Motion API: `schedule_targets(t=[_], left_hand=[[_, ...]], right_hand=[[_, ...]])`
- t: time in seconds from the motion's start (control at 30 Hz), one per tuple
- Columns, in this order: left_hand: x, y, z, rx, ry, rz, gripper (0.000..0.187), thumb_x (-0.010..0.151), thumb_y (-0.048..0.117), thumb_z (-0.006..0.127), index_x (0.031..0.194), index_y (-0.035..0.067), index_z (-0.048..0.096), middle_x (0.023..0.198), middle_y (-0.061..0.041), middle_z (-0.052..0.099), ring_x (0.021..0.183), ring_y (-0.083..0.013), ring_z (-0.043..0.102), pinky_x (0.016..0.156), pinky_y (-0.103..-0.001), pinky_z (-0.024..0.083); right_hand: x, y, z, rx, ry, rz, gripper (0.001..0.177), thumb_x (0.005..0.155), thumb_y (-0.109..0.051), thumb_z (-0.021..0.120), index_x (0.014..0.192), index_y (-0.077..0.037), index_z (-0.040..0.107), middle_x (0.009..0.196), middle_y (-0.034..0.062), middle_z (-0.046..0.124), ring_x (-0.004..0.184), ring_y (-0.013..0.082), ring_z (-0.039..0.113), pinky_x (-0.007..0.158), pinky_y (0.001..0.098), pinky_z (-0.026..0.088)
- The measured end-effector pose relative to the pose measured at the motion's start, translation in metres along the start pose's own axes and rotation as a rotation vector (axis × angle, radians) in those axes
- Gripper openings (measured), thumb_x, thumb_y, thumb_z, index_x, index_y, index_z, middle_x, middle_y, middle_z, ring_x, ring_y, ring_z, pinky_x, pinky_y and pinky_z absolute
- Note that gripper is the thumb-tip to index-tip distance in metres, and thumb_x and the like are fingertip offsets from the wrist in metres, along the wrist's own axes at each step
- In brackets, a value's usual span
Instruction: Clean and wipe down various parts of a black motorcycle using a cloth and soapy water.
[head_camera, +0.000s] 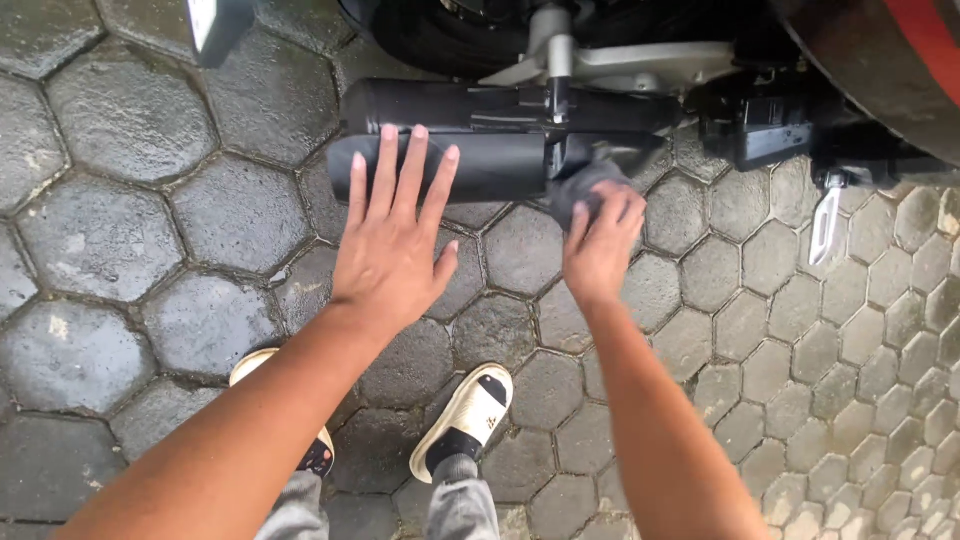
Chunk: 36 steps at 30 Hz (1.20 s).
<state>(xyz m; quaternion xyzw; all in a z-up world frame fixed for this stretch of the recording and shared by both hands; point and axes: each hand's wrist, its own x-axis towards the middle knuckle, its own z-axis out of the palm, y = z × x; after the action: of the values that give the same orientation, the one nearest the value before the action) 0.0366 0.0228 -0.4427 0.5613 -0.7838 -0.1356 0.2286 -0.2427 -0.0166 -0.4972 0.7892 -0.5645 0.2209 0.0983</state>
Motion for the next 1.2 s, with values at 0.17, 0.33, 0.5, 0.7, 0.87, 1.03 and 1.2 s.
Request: schedule_targets(t=[0.17,0.33,0.5,0.7,0.87,1.03,1.2], left_hand=[[0.002,0.012,0.003,0.059,-0.021,-0.051,0.098,0.081,0.032,0.070,0.162,0.006,0.020,0.164,-0.030,0.011,0.152,-0.0519,0.004,0.120,-0.067,0.010],[0.001,0.010,0.026,0.218,0.030,-0.067,0.097,0.086,0.026,0.069,0.168,0.009,0.020,0.168,-0.030,0.013,0.155,-0.0520,0.005,0.122,-0.068,0.009],[0.008,0.027,0.017,0.280,0.002,-0.092,0.101,0.078,0.024,0.071,0.166,0.015,0.022,0.165,-0.031,0.016,0.150,-0.0547,0.006,0.117,-0.070,0.008],[0.008,0.027,0.024,0.170,0.068,-0.138,0.097,0.081,0.022,0.071,0.165,0.004,0.025,0.167,-0.028,0.020,0.154,-0.0511,0.008,0.122,-0.069,0.007],[-0.009,0.006,0.031,-0.338,0.510,-0.109,0.061,0.106,0.004,0.044,0.165,-0.008,0.031,0.172,-0.028,0.032,0.163,-0.0435,0.027,0.136,-0.055,0.020],[-0.034,-0.036,0.036,-0.576,0.774,-0.429,0.045,0.116,0.015,0.040,0.156,-0.006,0.041,0.163,-0.023,0.046,0.158,-0.0318,0.045,0.134,-0.041,0.033],[-0.047,-0.052,0.038,-0.956,0.572,-0.476,0.057,0.113,0.029,0.045,0.157,-0.006,0.037,0.168,-0.020,0.038,0.158,-0.0298,0.033,0.129,-0.039,0.024]], right_hand=[[0.029,-0.115,0.019,0.138,0.393,0.359,0.043,0.107,-0.013,0.060,0.148,-0.013,0.049,0.142,0.0178,0.055,0.129,0.0409,0.053,0.114,0.0543,0.043],[0.027,-0.111,-0.008,0.106,0.149,0.212,0.055,0.092,-0.014,0.068,0.145,-0.024,0.057,0.137,0.0266,0.050,0.121,0.0444,0.051,0.104,0.0524,0.046],[0.032,0.051,-0.027,0.118,0.043,0.052,0.060,0.089,-0.003,0.066,0.145,-0.022,0.059,0.126,0.0215,0.060,0.117,0.0410,0.060,0.101,0.0501,0.052],[0.056,0.099,-0.025,0.672,-0.067,0.753,0.046,0.090,-0.011,0.060,0.137,-0.010,0.057,0.118,0.0122,0.069,0.101,0.0337,0.072,0.078,0.0502,0.062],[0.055,-0.122,-0.024,0.359,0.225,0.365,0.048,0.087,-0.010,0.062,0.134,-0.010,0.062,0.122,0.0211,0.053,0.107,0.0343,0.062,0.100,0.0438,0.050],[0.050,-0.203,0.022,0.323,0.006,-0.050,0.052,0.090,-0.017,0.068,0.139,-0.032,0.057,0.138,0.0168,0.047,0.121,0.0384,0.052,0.097,0.0467,0.056],[0.055,-0.105,0.000,0.162,-0.204,-0.651,0.074,0.082,0.002,0.061,0.147,-0.035,0.056,0.147,0.0181,0.043,0.127,0.0437,0.049,0.098,0.0459,0.055]])
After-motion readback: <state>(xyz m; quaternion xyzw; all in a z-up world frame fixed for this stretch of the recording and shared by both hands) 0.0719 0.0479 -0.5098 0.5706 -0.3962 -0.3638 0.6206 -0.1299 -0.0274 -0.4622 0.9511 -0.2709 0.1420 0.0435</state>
